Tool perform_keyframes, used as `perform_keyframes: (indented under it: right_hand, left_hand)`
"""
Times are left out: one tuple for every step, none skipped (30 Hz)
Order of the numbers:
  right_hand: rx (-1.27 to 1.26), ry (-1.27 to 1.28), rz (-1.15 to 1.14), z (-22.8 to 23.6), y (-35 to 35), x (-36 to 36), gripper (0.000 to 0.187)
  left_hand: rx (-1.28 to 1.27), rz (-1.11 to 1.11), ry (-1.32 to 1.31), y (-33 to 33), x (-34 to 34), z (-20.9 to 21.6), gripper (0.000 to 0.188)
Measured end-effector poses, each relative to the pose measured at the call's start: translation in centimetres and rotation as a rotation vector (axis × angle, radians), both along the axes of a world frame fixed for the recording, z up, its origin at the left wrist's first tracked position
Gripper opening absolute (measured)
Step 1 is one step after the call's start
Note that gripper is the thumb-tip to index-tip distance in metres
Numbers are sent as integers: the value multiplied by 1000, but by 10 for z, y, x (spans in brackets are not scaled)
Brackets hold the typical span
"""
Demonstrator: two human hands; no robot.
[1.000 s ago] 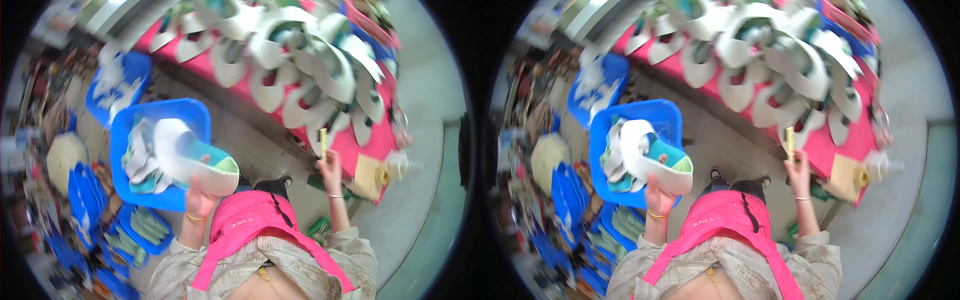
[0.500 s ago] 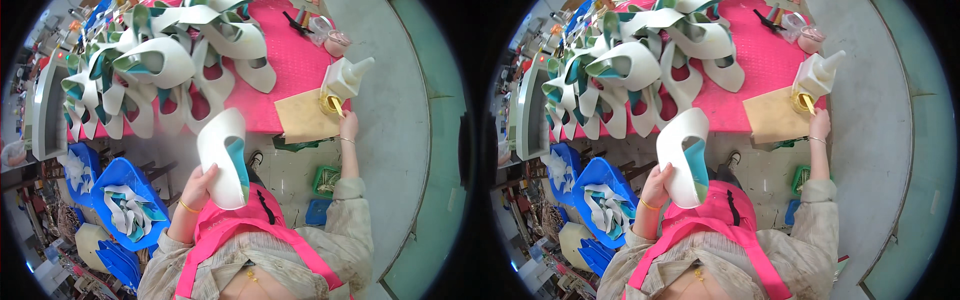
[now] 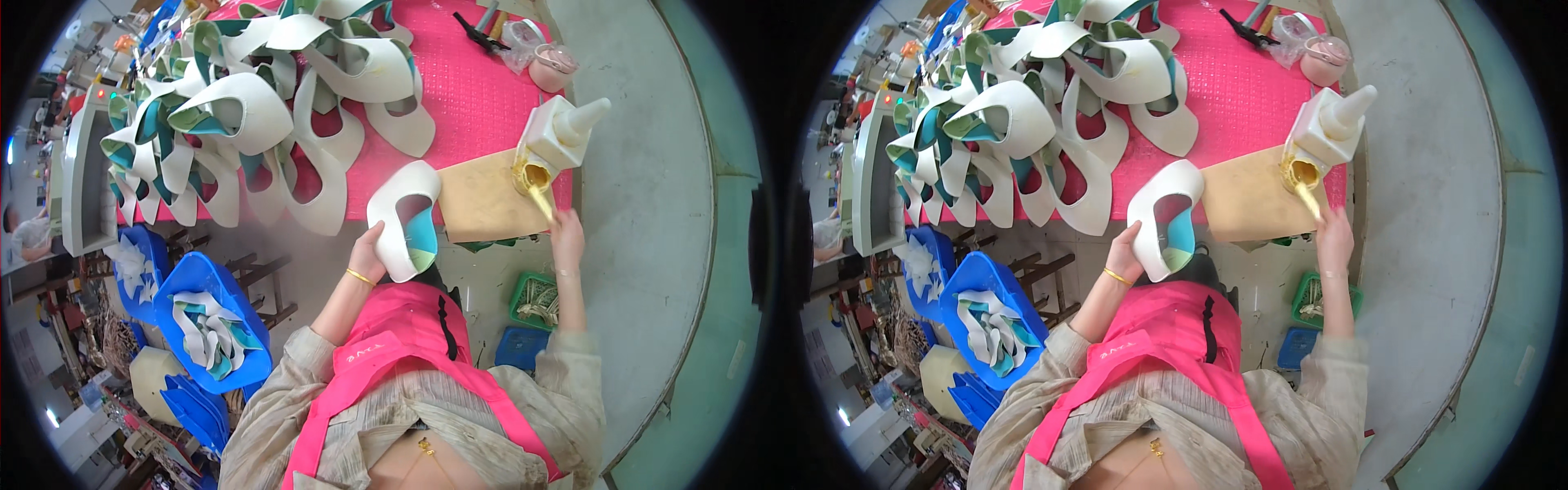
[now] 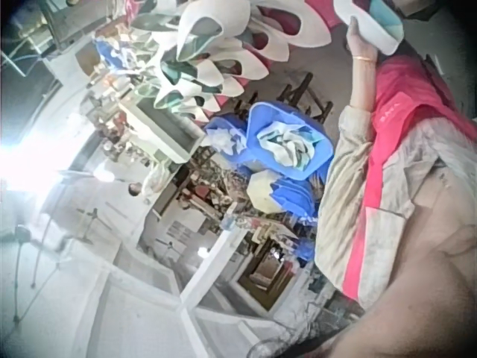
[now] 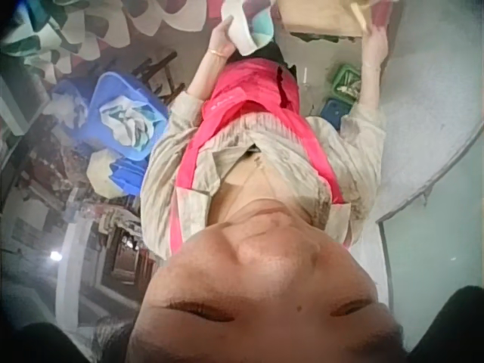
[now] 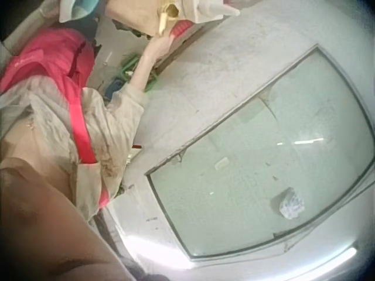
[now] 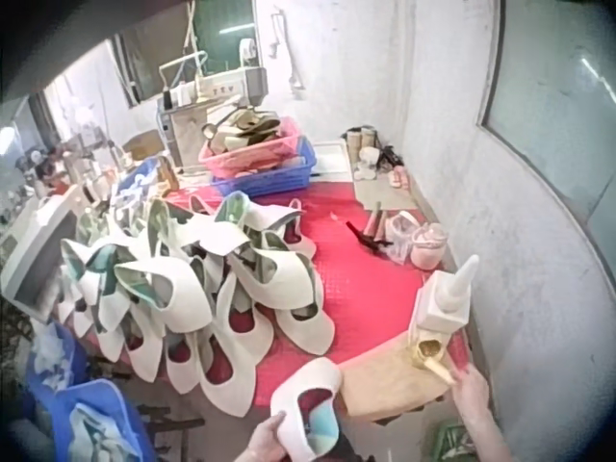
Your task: The person repeatedly picks up white shoe uppers from a blue bin, applies a yellow substance to the inner sole using a brush, and places the treated shoes onto a pink table. The process is repeated for multiple units in a continuous loop.
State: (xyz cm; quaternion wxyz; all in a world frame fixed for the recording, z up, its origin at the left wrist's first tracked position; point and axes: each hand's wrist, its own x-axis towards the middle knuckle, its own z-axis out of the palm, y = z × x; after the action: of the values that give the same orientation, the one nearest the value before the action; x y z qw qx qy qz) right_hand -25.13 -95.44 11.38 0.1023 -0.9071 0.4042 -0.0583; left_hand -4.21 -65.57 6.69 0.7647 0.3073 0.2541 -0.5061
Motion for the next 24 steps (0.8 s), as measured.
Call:
perform_keyframes:
  right_hand:
    - [190,-96,46,4,13,-8,18]
    - [380,-192,93,7,22,-8,19]
    - [704,-236,-83,14,41,8,21]
    - [1020,-272,-264,21,66,31,22]
    - [976,-343,-152,14,84,52,23]
    - [924,-410,-50,2,98,73,23]
    - [778,-411,64,-12,111,100,21]
    - [635,-414,180,-27,117,119,19]
    - [556,-308,180,-38,121,128,18]
    - [476,-203,178,-46,126,135,16]
    - [396,-97,176,-52,129,142,15]
    - [375,-86,139,-53,129,146,14]
    - [354,-74,102,-54,125,148,14]
    - [332,-62,64,-54,123,153,13]
    - [287,-33,46,-55,120,162,14]
    - [287,-44,108,-58,122,164,14]
    - [287,-55,170,-64,124,164,14]
    - [289,-72,235,-63,128,168,14]
    - [364,-87,301,-59,132,166,14]
    - [440,-101,367,-51,138,160,15]
    - [513,-112,432,-44,141,157,16]
    - [492,-123,365,-47,138,159,16]
    - [470,-133,297,-52,130,163,16]
    - [450,-145,228,-53,125,169,17]
  left_hand:
    - [-14,16,0,6,-1,-7,33]
    - [-29,35,-1,13,-1,-14,34]
    - [-21,39,0,20,0,-19,35]
    - [-19,44,3,24,2,-25,36]
    - [-22,52,8,27,4,-27,37]
    - [-26,54,11,26,5,-27,38]
    - [-32,58,16,25,6,-28,39]
    - [-35,65,16,25,8,-28,40]
    - [-15,74,23,27,11,-32,41]
    - [7,83,31,29,14,-38,41]
    - [28,91,40,30,16,-43,41]
    - [86,84,52,31,14,-44,41]
    - [77,80,50,33,15,-49,41]
    - [69,75,48,36,18,-54,41]
    - [69,67,47,37,18,-57,41]
    - [70,58,47,39,18,-60,41]
    - [70,48,48,40,17,-63,40]
    - [77,54,47,39,19,-60,39]
    - [85,59,47,38,20,-57,37]
    - [92,65,47,38,21,-55,35]
    - [83,53,45,39,22,-55,35]
    - [73,41,43,40,22,-55,34]
    - [63,29,41,40,22,-56,34]
    - [74,29,31,38,23,-52,34]
